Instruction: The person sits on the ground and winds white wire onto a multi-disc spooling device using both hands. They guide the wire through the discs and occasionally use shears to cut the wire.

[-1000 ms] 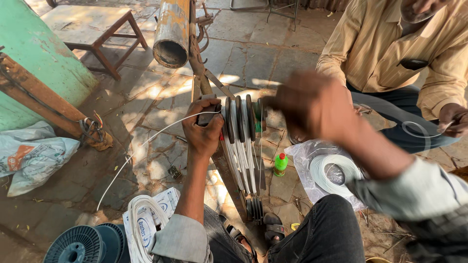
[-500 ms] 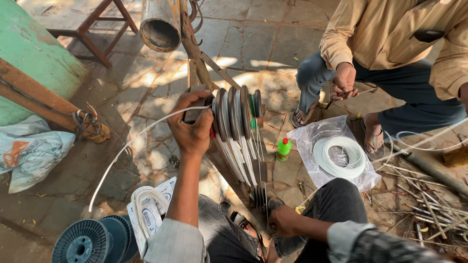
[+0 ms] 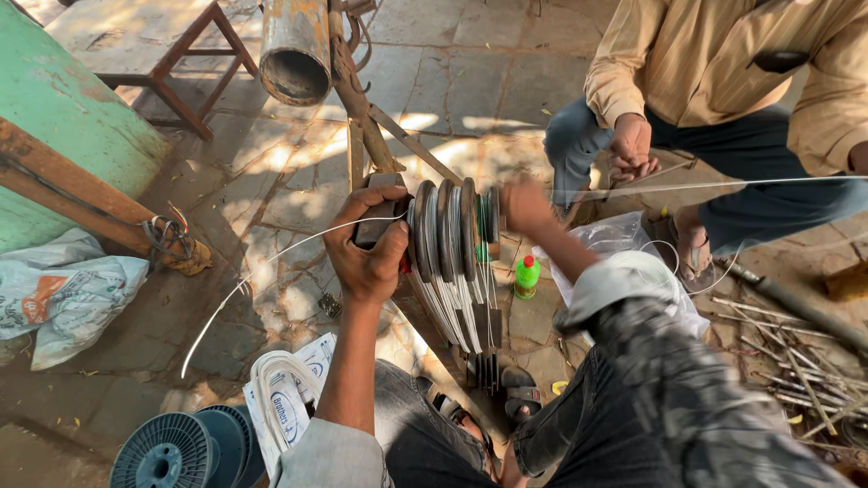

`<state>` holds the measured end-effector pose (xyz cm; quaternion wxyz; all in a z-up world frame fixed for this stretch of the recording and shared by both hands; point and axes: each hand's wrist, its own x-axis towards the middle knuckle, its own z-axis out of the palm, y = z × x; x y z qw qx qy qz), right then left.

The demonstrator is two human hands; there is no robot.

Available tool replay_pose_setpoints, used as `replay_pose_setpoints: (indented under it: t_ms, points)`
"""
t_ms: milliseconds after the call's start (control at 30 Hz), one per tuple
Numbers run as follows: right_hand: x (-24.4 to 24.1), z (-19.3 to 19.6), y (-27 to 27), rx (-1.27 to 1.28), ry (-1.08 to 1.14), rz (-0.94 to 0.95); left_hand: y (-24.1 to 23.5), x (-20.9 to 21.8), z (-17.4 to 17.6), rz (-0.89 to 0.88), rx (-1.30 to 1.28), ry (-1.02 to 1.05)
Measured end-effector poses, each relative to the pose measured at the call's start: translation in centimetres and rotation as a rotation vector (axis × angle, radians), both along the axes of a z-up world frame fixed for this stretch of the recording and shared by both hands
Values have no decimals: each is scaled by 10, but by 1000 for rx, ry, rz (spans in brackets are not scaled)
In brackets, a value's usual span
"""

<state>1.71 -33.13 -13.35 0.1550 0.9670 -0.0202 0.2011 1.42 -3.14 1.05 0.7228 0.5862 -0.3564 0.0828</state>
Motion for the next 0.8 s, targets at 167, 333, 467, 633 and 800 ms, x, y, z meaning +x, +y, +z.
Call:
replay_pose_setpoints:
  t_ms: [167,333,467,633,800]
  points:
    - [-158,-216,82,614,819,122,0,9,-2,153,43,-40]
    - [-218,-136,89,695,713,411,-16,36,-3,191,-43,-15]
    - [-220,-18,91,743,430,628,-17,40,-7,153,-67,-25]
    - [-214,66,94,650,468,756,-13,34,-11,132,-83,-70]
    - [-214,90,105,671,514,842,-11,30,-10,117,-79,-27]
